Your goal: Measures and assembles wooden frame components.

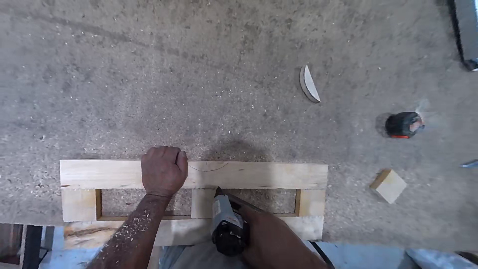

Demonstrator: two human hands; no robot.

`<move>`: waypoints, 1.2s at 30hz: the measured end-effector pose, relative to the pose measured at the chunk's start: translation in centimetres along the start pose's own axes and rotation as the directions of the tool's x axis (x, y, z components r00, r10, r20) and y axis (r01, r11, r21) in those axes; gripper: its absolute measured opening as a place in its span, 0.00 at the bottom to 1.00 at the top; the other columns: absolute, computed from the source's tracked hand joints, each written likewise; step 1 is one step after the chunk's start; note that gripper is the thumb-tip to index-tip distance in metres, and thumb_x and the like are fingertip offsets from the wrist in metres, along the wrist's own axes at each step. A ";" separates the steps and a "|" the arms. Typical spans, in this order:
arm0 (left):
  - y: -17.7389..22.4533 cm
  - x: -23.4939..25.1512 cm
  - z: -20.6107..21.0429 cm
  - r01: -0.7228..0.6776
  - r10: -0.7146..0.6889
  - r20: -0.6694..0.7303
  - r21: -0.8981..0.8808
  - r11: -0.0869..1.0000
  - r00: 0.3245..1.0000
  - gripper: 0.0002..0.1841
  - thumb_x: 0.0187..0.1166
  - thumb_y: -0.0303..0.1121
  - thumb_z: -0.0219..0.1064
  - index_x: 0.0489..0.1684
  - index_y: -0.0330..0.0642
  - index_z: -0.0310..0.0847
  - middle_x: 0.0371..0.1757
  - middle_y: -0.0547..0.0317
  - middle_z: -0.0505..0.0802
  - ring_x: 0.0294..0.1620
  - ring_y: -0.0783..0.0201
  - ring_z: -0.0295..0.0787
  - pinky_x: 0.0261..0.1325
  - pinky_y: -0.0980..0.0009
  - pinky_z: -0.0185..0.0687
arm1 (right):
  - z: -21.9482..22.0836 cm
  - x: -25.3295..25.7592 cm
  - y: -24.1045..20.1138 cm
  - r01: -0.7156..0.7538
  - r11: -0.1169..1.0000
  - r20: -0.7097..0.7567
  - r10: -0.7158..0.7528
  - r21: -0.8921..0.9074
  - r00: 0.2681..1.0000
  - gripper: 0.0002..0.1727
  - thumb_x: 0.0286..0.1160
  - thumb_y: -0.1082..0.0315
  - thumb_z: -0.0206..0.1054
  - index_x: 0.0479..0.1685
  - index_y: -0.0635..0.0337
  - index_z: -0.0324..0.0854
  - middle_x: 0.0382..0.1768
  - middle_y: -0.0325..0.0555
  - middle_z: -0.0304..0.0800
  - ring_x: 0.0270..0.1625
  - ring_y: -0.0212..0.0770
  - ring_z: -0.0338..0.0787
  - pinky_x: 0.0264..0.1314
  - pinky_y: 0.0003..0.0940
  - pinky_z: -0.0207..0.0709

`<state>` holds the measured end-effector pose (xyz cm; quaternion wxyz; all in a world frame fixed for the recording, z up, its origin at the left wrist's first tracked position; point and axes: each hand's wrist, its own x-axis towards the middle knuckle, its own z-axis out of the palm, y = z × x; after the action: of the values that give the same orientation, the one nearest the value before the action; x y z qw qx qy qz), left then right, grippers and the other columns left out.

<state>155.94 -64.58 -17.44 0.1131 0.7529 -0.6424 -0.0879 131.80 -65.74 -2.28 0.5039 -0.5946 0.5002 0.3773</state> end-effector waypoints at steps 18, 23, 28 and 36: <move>-0.2 -0.1 0.1 0.002 -0.002 0.005 -0.004 1.000 1.000 0.24 0.85 0.49 0.49 0.37 0.46 0.91 0.41 0.52 0.95 0.51 0.46 0.91 0.53 0.47 0.81 | 0.6 0.6 -1.3 0.092 0.995 -0.029 -0.093 -0.033 0.995 0.35 0.64 0.45 0.74 0.71 0.51 0.75 0.45 0.54 0.91 0.49 0.59 0.93 0.47 0.63 0.84; -0.2 -0.2 0.0 0.011 -0.011 -0.005 -0.019 1.000 1.000 0.23 0.84 0.49 0.51 0.37 0.45 0.91 0.40 0.52 0.95 0.51 0.46 0.91 0.54 0.46 0.81 | 1.4 0.4 -2.0 0.066 0.998 -0.087 -0.064 0.014 0.994 0.29 0.64 0.49 0.73 0.62 0.55 0.78 0.44 0.53 0.90 0.49 0.57 0.92 0.47 0.62 0.83; -0.3 0.1 -0.1 0.015 -0.014 0.008 -0.016 1.000 1.000 0.24 0.84 0.51 0.51 0.34 0.46 0.90 0.37 0.53 0.93 0.48 0.48 0.90 0.53 0.47 0.81 | 2.7 -1.4 -0.8 0.168 0.985 -0.146 -0.162 0.028 0.976 0.32 0.67 0.47 0.73 0.71 0.51 0.76 0.45 0.54 0.91 0.49 0.56 0.93 0.49 0.61 0.85; -0.3 -6.2 -1.8 -0.013 0.013 0.001 -0.101 0.995 1.000 0.30 0.84 0.59 0.54 0.75 0.51 0.81 0.87 0.48 0.73 0.93 0.40 0.55 0.91 0.34 0.47 | 7.2 -1.8 -0.8 0.224 0.974 0.021 -0.223 -0.028 0.974 0.37 0.67 0.43 0.74 0.76 0.51 0.74 0.51 0.56 0.91 0.54 0.60 0.92 0.54 0.65 0.83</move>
<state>155.73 -58.28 -15.86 0.1509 0.7420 -0.6420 -0.1201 132.57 -58.35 -1.84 0.5386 -0.6513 0.4197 0.3310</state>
